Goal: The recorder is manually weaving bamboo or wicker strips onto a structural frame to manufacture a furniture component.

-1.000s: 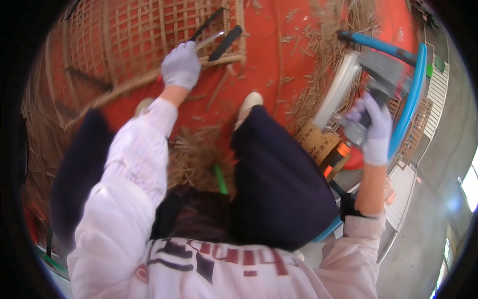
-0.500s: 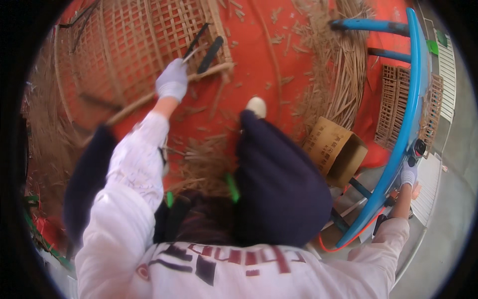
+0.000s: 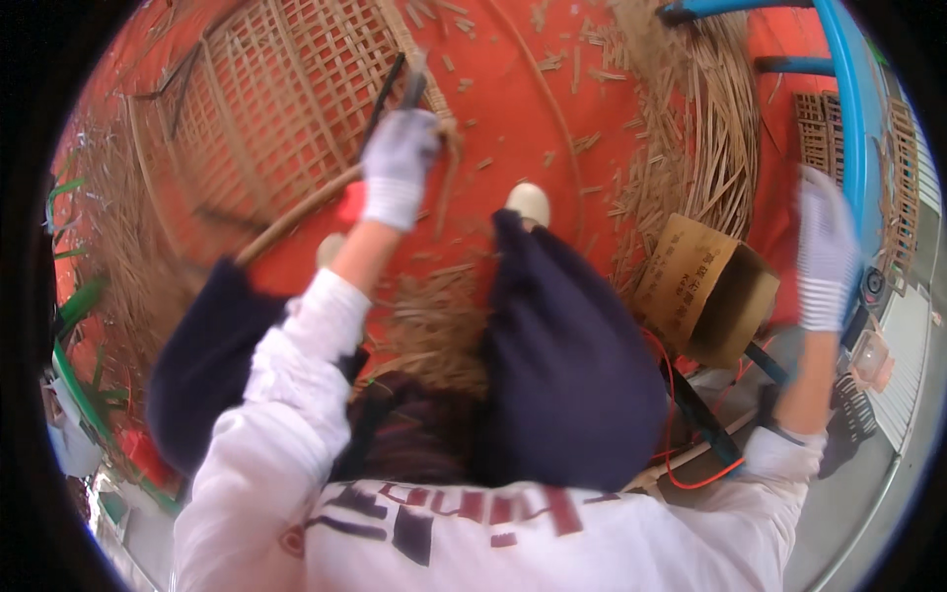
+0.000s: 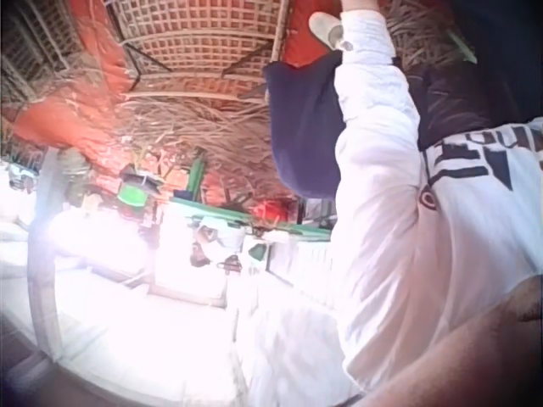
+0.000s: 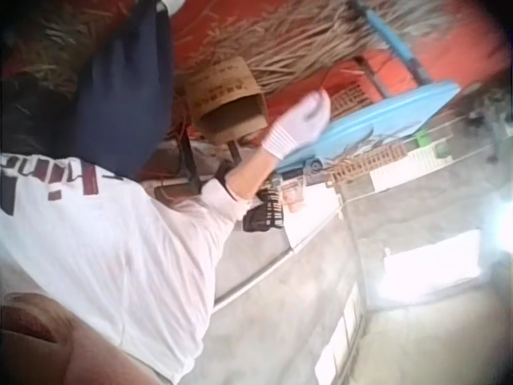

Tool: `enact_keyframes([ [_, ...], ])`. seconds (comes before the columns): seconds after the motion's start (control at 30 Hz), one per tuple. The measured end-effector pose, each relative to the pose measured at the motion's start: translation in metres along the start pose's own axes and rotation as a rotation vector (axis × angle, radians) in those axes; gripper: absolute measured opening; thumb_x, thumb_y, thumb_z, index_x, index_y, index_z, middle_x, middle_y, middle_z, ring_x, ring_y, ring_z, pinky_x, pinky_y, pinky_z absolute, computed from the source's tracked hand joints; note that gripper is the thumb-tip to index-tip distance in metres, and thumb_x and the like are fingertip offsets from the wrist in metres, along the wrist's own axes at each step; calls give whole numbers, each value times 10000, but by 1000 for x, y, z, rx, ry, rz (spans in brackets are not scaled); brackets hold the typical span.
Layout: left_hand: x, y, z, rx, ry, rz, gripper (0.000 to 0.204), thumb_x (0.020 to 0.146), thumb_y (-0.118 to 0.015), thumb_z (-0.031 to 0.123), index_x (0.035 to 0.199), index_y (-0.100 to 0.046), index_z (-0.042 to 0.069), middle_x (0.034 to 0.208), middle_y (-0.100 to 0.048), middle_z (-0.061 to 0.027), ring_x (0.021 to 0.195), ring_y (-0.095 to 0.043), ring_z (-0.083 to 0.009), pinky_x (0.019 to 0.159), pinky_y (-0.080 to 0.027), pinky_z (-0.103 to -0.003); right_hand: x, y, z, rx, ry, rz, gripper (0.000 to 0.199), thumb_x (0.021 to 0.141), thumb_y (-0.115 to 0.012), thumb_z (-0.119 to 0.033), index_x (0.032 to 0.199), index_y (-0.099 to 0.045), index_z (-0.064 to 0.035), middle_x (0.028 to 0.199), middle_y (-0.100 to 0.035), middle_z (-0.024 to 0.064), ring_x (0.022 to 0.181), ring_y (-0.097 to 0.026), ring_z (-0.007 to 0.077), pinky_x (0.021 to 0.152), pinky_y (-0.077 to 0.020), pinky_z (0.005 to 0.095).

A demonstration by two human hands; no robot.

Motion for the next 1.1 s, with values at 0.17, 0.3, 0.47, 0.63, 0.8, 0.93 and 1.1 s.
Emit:
enact_keyframes([
  [0.17,-69,-71,20,-623,800,-442,222,1002,-468,178,935,-611,22,660,-570,-24,529,-509,-97,515,-430,-247,-21,-223,-119,842,-222,-516,336,997,-518,-243,1229,-596,-12,1084,-663,98,1002,-623,161,909,-477,284],
  [0.3,-84,-76,5,-485,890,-386,243,1006,-488,191,1005,-610,-18,675,-601,-51,580,-564,-132,568,-474,-272,-31,-282,-160,1077,-459,-839,297,1021,-474,-259,1114,-601,-8,953,-653,46,869,-633,121,771,-518,263],
  [0.47,-59,-62,-12,47,317,-431,232,878,-653,193,1030,-645,19,891,-647,-144,808,-642,-289,759,-507,-366,2,-305,-146,1318,-605,-536,249,1020,-486,-239,982,-599,-21,848,-647,41,738,-633,118,724,-511,251],
  [0.63,-10,-3,-40,627,-72,-108,314,755,-765,196,1026,-644,93,974,-620,-111,906,-584,-313,846,-458,-429,18,-340,-132,598,-229,-827,291,992,-461,-247,862,-605,-30,600,-484,12,503,-439,93,474,-391,281],
  [0.8,15,10,-77,843,-64,-97,436,739,-787,230,1115,-606,107,1029,-606,-121,988,-567,-353,891,-435,-478,16,-366,-147,420,-172,-871,348,973,-463,-293,869,-633,-8,675,-590,90,576,-550,176,606,-475,340],
  [0.93,25,5,-95,641,96,-55,404,791,-749,295,1113,-607,97,1006,-637,-138,925,-612,-363,839,-473,-458,21,-373,-154,316,-168,-859,389,968,-475,-346,892,-650,-7,738,-633,121,618,-581,208,657,-491,368],
  [1.1,27,-1,-106,758,362,-225,420,856,-644,455,1072,-626,95,892,-688,-140,843,-663,-353,756,-511,-438,25,-376,-157,265,-198,-914,393,972,-478,-356,913,-650,-8,727,-629,118,624,-584,205,658,-492,363],
])
Point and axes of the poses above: each hand's wrist, its own x-axis towards the middle knuckle, its own y-axis out of the back of the hand, z = x × y, the point moved 5 cm from there along x, towards the middle knuckle
